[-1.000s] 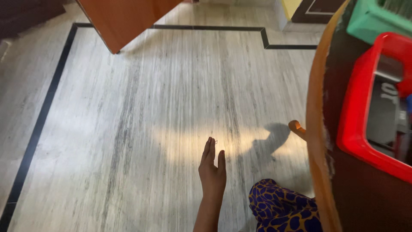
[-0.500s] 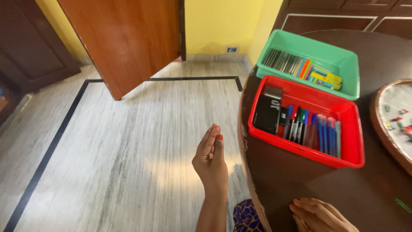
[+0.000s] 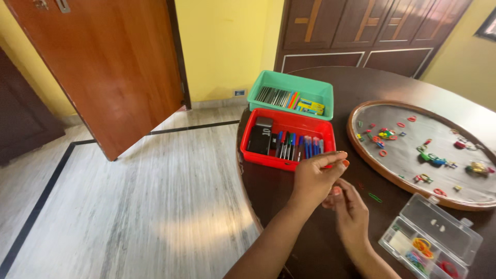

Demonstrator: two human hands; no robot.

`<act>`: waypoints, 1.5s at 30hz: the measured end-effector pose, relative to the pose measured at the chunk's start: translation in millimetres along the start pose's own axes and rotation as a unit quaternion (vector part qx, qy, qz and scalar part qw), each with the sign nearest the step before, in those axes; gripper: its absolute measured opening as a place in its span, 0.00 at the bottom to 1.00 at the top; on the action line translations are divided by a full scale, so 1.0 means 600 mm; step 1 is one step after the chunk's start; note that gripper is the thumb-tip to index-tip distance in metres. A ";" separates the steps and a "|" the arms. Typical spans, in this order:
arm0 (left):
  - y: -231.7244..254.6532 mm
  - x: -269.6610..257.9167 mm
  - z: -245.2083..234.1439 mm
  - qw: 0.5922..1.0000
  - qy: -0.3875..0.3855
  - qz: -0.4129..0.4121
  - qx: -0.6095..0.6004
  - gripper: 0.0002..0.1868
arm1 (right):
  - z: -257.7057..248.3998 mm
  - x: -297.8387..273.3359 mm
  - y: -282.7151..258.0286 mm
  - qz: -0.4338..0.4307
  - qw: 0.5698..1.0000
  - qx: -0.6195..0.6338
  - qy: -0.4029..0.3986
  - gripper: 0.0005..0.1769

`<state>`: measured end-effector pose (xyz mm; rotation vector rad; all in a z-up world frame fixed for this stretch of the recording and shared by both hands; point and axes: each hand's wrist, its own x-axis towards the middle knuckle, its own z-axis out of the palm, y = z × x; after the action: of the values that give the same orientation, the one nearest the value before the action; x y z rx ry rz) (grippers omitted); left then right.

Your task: The person organizes stationery items on a round table. They place a power adapter into a red container, then sort colorful rubber bands and paper clips into compartments of a small clear box. The person also picks up a dropped paper clip from the floor and returns it to the box.

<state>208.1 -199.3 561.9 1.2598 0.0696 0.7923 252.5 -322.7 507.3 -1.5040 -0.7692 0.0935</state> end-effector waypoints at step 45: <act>-0.125 -0.083 0.226 0.979 -0.202 -0.035 -0.013 0.16 | -0.279 -0.075 -0.107 0.002 0.964 -0.226 0.140 0.09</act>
<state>270.9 -345.0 525.3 1.3634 -0.2236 0.4648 277.2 -495.9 567.6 -1.8987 -0.5791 -0.3079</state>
